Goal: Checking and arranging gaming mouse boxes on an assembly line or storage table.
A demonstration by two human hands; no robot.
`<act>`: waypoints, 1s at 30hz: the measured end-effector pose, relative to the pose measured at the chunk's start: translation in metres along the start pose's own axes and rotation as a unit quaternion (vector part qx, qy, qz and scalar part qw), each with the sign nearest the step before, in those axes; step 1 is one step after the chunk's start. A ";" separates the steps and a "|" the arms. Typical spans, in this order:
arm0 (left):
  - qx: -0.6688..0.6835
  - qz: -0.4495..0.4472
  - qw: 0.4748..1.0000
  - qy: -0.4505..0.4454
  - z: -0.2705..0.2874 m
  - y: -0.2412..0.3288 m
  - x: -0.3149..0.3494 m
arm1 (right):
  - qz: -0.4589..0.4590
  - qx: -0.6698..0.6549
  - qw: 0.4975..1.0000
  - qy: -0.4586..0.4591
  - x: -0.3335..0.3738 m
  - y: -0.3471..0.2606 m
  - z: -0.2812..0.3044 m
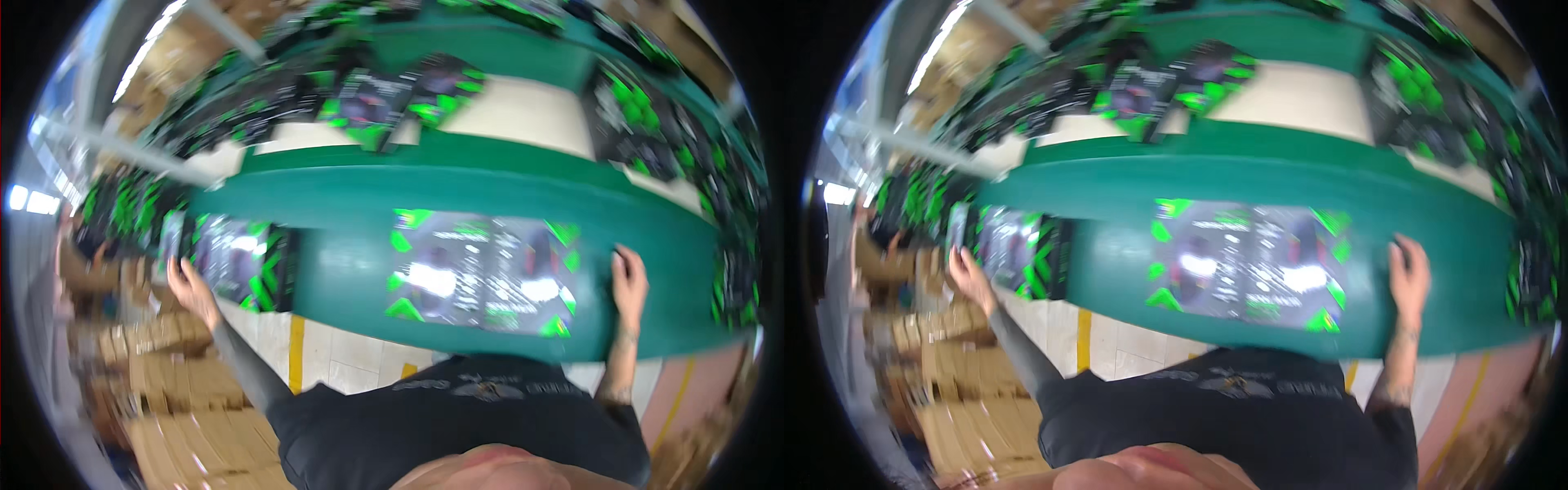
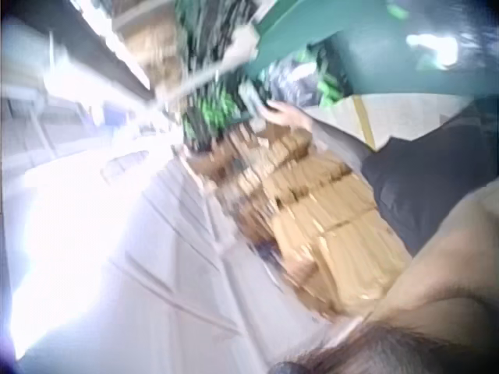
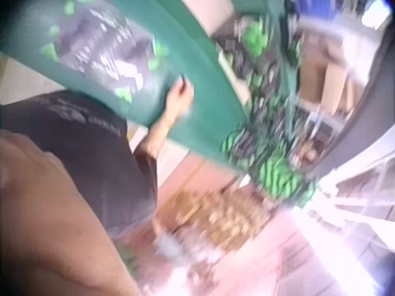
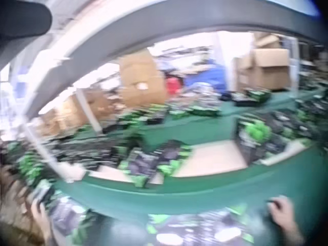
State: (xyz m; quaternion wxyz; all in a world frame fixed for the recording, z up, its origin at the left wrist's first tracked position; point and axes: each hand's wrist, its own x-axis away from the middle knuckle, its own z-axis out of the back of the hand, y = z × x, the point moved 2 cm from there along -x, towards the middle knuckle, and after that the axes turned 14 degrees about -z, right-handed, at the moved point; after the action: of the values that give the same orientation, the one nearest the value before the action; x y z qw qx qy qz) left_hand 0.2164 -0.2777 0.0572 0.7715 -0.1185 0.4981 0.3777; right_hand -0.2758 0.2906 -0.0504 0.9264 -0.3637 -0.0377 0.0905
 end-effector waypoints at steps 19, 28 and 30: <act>0.696 0.121 0.671 -0.226 -0.120 0.283 0.008 | 0.250 -0.433 0.862 -0.083 -0.026 -0.166 -0.020; 0.336 0.163 0.900 -0.227 -0.256 0.251 0.004 | 0.185 -0.177 0.955 0.151 -0.080 -0.087 -0.028; 0.375 0.220 0.860 -0.269 -0.270 0.272 0.027 | 0.108 -0.130 0.972 0.165 -0.091 -0.068 -0.027</act>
State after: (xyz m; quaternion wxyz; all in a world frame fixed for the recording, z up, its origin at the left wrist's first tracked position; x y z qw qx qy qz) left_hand -0.1518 -0.2295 -0.0425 0.7588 0.3983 0.3879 0.3393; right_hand -0.3514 0.2057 -0.0246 0.8492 -0.4931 0.1439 0.1225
